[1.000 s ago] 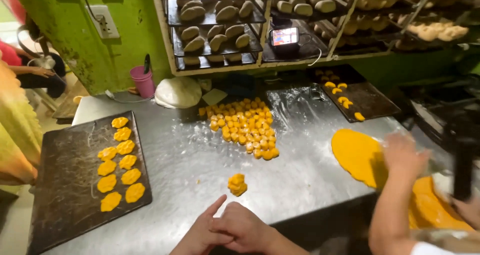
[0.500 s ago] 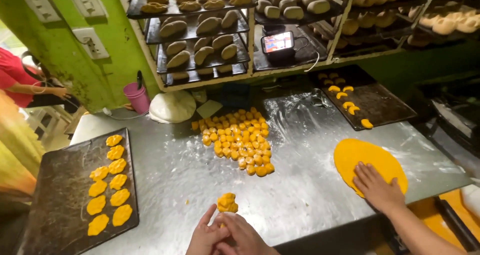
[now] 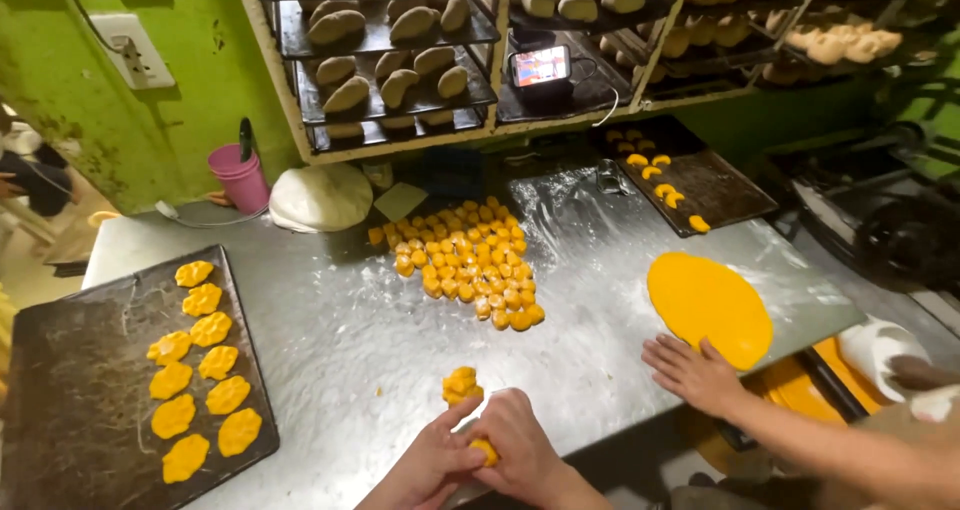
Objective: Shaping small pieces of yellow dough and placing them on a baking tray
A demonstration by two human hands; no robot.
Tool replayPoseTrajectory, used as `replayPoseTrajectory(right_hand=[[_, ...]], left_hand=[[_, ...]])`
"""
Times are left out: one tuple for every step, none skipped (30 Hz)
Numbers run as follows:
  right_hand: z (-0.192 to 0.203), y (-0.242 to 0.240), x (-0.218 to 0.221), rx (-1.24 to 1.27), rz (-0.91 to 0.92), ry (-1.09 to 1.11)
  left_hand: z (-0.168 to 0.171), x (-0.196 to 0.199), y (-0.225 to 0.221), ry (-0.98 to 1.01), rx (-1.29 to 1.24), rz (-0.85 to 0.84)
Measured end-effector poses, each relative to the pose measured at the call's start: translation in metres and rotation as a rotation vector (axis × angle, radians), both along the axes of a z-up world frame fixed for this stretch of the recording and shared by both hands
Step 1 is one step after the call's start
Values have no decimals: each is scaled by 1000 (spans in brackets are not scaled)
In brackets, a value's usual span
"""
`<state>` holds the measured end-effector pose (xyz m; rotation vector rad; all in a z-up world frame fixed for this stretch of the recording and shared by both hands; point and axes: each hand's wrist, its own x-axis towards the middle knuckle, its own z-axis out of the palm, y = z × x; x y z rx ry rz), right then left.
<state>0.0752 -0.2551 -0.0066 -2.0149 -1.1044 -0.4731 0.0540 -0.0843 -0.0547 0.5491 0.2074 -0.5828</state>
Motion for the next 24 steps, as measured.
replayPoseTrajectory(right_hand=[[10,9,-5,-6,-14,1],[20,18,-9,-103,4,98],[31,27,-11,-201,24,193],[25,33,-15,-207,11,191],[19,40,-18,-67,29,81],[13,46,-20,70,50,-31],[11,52,-23,65,40,-37],[9,58,-25,73,1,-81],[7,64,-29,82,-40,-124],[9,69,-32,79,-52,-128],[11,73,-36,66,-58,-68],[12,77,-39,55,-64,-9],[21,81,-44,52,-75,-9],[29,86,-48,66,-51,-10],[37,90,-53,81,-26,-8],[26,89,-55,77,-34,-5],[14,88,-57,73,-14,72],[2,87,-60,70,6,148],[-11,86,-61,70,4,155],[-23,85,-62,39,-47,162],[-35,84,-61,10,-94,163],[-23,84,-59,12,-91,164],[-11,83,-59,1,-76,134],[0,81,-59,-9,-60,104]], left_hand=[[15,-1,7,1,-6,-14],[29,-2,14,-84,138,-40],[44,-2,21,-174,278,-62],[26,-2,28,-178,269,-73],[8,0,36,-196,251,-117],[-10,3,43,-214,232,-162],[-13,3,47,-221,227,-171],[-17,3,51,-220,201,-178],[-21,2,56,-216,177,-188],[-11,3,61,-221,173,-199],[-1,3,66,-184,144,-232],[8,3,71,-146,116,-265],[4,4,76,-147,112,-275],[1,6,80,-146,138,-362],[-4,5,84,-143,163,-447],[1,5,86,-142,158,-455],[5,3,88,-186,80,-479],[9,2,89,-229,1,-503],[4,0,90,-223,-1,-505],[0,-2,89,-162,33,-487],[-4,-2,89,-107,70,-463],[8,-2,88,-105,72,-461],[20,-4,87,-189,243,-436],[32,-7,85,-271,415,-409]])
